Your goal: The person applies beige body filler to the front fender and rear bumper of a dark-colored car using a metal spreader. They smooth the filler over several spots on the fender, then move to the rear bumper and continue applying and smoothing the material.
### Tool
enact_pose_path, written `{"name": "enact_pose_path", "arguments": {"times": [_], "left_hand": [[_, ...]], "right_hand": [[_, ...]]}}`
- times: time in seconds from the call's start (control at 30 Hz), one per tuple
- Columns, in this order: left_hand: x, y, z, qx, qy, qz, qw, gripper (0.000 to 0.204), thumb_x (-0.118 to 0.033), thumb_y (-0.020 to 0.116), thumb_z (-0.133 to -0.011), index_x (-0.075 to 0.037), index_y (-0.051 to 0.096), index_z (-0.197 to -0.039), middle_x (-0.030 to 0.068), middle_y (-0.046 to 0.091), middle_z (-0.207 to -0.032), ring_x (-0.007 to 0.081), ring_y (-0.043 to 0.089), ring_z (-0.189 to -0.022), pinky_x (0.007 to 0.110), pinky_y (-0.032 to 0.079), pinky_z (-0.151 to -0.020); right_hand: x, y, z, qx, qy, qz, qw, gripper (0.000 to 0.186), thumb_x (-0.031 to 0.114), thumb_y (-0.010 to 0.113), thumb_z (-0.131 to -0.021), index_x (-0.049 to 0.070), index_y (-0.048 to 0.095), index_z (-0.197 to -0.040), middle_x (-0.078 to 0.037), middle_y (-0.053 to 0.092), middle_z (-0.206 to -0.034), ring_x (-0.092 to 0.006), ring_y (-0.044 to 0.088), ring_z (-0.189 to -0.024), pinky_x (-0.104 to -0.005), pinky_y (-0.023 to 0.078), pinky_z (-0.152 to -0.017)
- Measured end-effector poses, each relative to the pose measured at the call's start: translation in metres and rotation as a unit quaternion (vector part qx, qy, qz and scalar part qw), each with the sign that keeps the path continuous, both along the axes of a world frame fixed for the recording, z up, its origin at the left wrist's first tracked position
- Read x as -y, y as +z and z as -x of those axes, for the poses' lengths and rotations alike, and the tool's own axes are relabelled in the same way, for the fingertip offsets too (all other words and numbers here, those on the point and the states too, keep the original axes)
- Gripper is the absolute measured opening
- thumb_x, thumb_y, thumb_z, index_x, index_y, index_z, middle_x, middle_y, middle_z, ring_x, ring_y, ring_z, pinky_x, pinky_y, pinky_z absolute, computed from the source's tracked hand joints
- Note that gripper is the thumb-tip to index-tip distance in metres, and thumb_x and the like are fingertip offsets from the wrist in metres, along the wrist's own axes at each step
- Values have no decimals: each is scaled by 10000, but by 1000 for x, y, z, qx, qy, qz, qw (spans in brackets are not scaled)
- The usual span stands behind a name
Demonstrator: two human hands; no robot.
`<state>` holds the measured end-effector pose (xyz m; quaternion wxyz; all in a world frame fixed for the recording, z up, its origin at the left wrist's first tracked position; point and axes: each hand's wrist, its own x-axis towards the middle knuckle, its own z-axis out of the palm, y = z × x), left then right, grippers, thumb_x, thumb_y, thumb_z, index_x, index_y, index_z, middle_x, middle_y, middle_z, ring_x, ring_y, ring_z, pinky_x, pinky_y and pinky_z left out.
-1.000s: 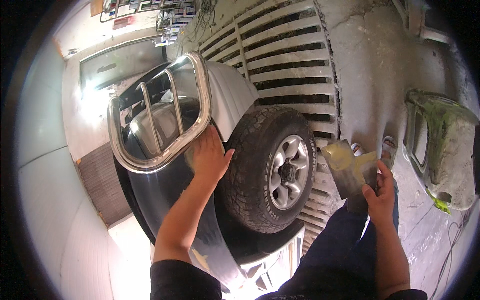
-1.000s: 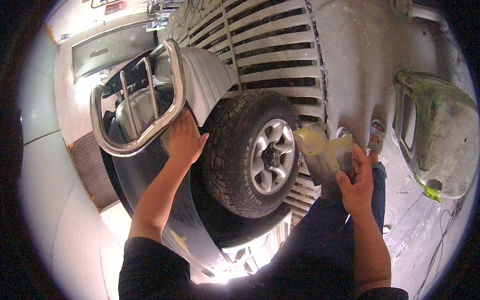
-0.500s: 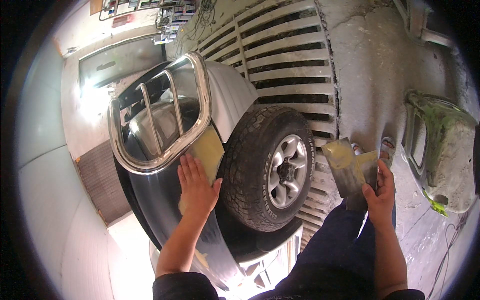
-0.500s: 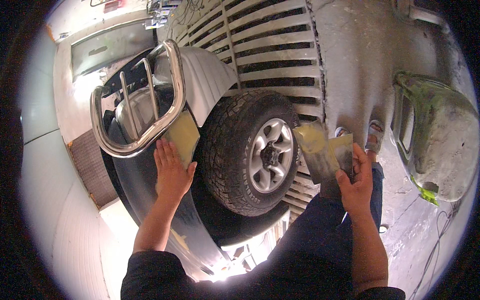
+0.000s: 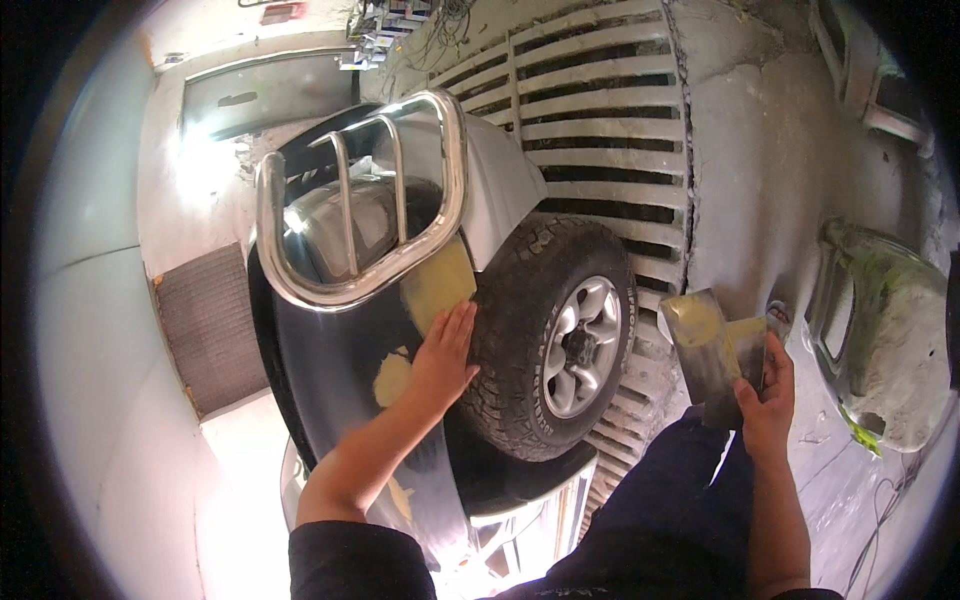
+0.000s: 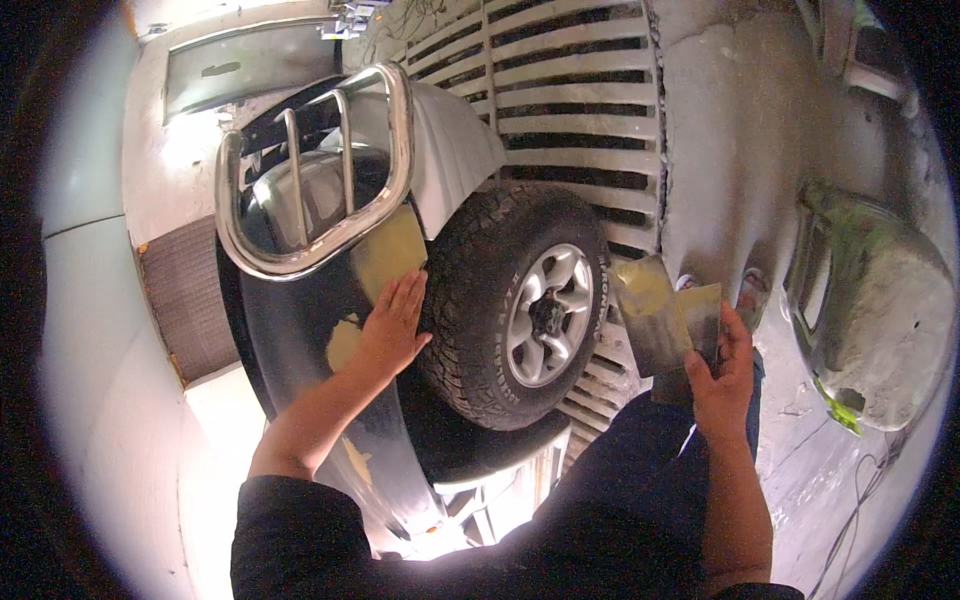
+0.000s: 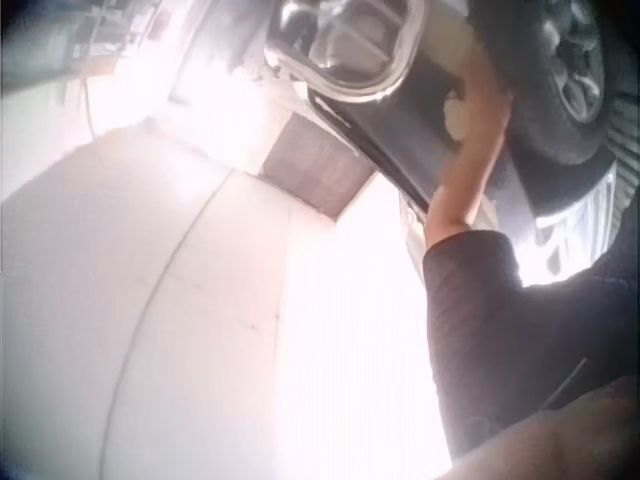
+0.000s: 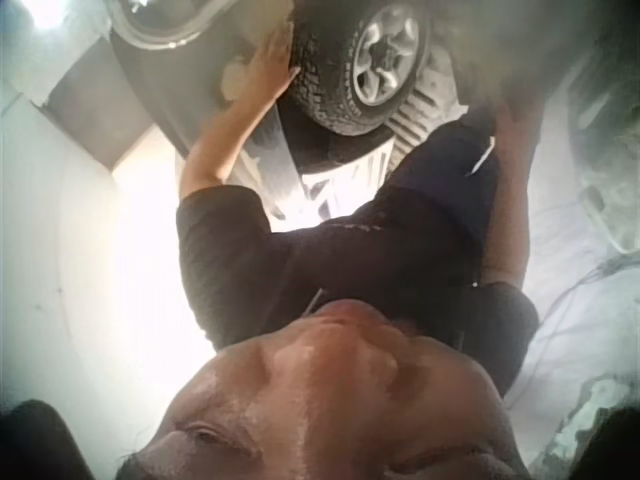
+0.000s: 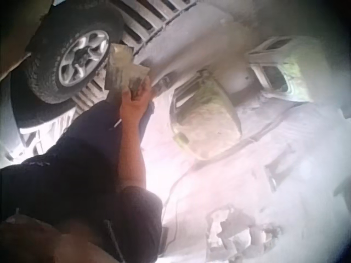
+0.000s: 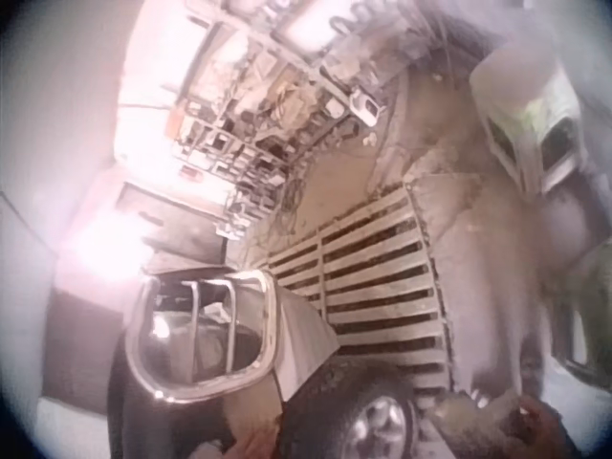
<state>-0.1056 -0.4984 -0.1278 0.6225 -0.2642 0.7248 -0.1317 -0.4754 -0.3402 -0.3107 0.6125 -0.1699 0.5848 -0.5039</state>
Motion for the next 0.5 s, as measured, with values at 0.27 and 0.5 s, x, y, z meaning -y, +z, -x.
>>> {"name": "enact_pose_path", "arguments": {"times": [0.27, 0.5], "left_hand": [[-74, 43, -6, 1, 59, 44, 997, 865, -567, 426, -914, 66, 206, -1461, 181, 155, -1557, 295, 56, -1461, 404, 56, -1181], [-139, 67, 25, -333, 288, 47, 896, 523, -313, 602, -850, 35, 501, -1226, 211, 500, -1273, 334, 469, -1197, 421, 341, -1047]], "right_hand": [[9, 46, 22, 4, 6, 41, 999, 642, -68, 544, -802, 5, 328, -1403, -171, 448, -1347, -249, 459, -1251, -354, 349, -1064], [12, 113, 44, 4, 63, 78, 995, 662, 19, 606, -811, -34, 314, -1403, -143, 450, -1337, -229, 445, -1251, -348, 334, -1067]]}}
